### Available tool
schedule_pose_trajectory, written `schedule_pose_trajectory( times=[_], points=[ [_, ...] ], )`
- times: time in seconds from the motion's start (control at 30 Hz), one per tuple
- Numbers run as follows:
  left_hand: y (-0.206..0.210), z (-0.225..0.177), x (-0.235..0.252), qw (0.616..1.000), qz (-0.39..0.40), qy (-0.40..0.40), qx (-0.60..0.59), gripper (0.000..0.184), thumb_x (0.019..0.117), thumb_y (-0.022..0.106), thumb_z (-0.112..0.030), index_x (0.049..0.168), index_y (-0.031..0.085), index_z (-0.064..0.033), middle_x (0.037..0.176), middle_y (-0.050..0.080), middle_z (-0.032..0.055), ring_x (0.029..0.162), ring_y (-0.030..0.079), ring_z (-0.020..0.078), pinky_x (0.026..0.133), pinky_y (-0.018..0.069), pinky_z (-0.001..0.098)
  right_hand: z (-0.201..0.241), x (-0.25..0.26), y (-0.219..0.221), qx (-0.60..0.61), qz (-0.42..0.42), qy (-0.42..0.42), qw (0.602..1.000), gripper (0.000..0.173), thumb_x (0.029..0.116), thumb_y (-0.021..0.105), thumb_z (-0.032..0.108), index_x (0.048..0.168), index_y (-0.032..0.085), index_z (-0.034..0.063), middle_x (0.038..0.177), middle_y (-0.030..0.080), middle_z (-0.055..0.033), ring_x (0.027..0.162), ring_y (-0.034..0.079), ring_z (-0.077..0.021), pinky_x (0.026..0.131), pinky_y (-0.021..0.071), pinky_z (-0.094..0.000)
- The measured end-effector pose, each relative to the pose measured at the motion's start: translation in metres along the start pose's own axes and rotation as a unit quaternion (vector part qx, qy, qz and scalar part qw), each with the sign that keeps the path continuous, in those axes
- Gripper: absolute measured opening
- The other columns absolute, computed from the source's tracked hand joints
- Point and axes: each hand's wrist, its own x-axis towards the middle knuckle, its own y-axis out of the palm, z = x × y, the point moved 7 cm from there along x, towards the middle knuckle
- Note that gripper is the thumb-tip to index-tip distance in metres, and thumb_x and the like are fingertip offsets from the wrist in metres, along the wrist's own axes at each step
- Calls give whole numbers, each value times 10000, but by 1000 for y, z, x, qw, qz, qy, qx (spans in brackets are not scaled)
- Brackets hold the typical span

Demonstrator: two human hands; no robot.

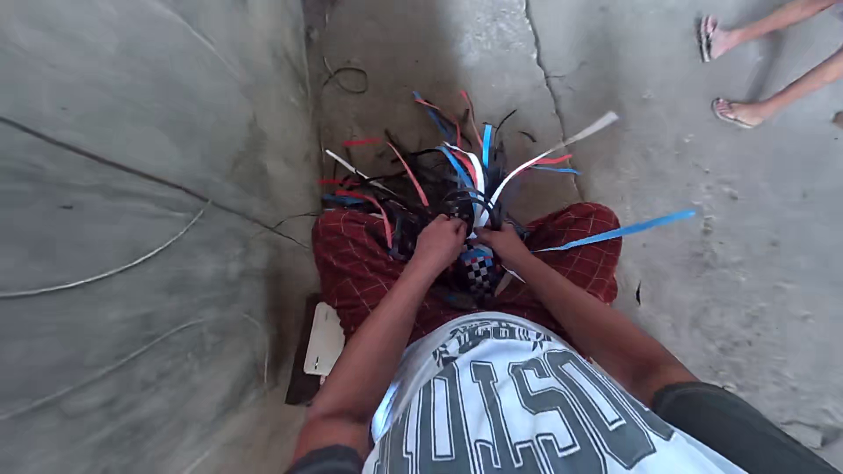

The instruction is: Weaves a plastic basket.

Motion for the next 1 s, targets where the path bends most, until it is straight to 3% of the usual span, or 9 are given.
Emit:
schedule_pose_trajectory(
  times=[0.13, 0.3, 0.4, 0.5, 0.67, 0.77, 0.83, 0.93, 1.0],
  points=[
    [44, 10, 29, 986, 153, -49, 49, 351, 1092, 470, -227, 1260, 691, -13, 1254, 672, 264, 1221, 620, 445, 1019, 464, 662, 9, -23, 0, -56, 0, 6, 998, 255, 1003, 659, 164, 1140, 629, -49, 979, 655, -141, 874, 623, -188, 822, 531, -388],
    [64, 26, 41, 989, 123, -32, 73, 310, 1075, 507, -251, 1224, 713, -73, 1201, 704, 229, 1170, 650, 442, 939, 489, 691, 22, -44, -25, -62, -14, -52, 997, 306, 1031, 628, 270, 1199, 643, 14, 991, 674, -108, 853, 635, -158, 788, 542, -372],
    [66, 23, 40, 988, 126, -29, 81, 306, 1077, 505, -245, 1230, 709, -76, 1188, 705, 229, 1163, 655, 435, 938, 496, 681, -8, -34, -28, -90, -5, 50, 995, 333, 1043, 601, 203, 1270, 595, -41, 1070, 667, -166, 915, 646, -203, 851, 544, -398],
    [70, 18, 36, 986, 162, 34, 26, 304, 1066, 564, -250, 1246, 691, -41, 1184, 697, 232, 1163, 652, 410, 998, 487, 638, -10, -25, -24, -20, -6, 98, 995, 265, 1035, 584, 123, 1249, 564, -31, 908, 647, -100, 727, 613, -142, 685, 535, -319],
    [68, 13, 32, 990, 127, 59, -15, 292, 1064, 553, -197, 1134, 727, 27, 1208, 676, 259, 1235, 601, 419, 1079, 442, 596, 70, -22, -15, 84, 17, -75, 994, 169, 1013, 622, 159, 1099, 662, 19, 783, 666, -19, 663, 613, -89, 636, 538, -276],
    [66, 20, 31, 991, 99, 33, -82, 267, 1033, 587, -126, 1170, 684, 81, 1227, 654, 295, 1233, 584, 437, 1105, 405, 604, 117, -35, -18, 136, 83, -228, 961, 531, 1106, 239, 377, 1258, 604, 22, 1051, 711, -23, 944, 674, -102, 879, 563, -324],
    [76, 35, 41, 991, 60, 68, -98, 278, 1008, 640, -195, 1131, 725, 40, 1119, 721, 251, 1089, 686, 396, 994, 499, 617, 114, -29, -29, 125, 33, -250, 960, 823, 1054, 36, 579, 1269, 615, 35, 1049, 694, -37, 940, 671, -147, 844, 566, -364],
    [72, 33, 44, 989, 104, 34, -105, 274, 1044, 607, -228, 1185, 740, -35, 1178, 721, 202, 1162, 658, 370, 1052, 437, 634, 63, -18, -38, 57, -41, -140, 988, 580, 1116, 180, 408, 1499, 423, 47, 1470, 515, -167, 1274, 572, -271, 1018, 499, -468],
    [70, 30, 46, 985, 101, 36, -131, 253, 1050, 600, -192, 1179, 740, -25, 1179, 718, 200, 1174, 651, 352, 1074, 431, 605, 33, -15, -35, 57, -33, -103, 993, 458, 1112, 290, 244, 1526, 367, 62, 1460, 513, -169, 1203, 617, -257, 989, 525, -444]
  ],
)
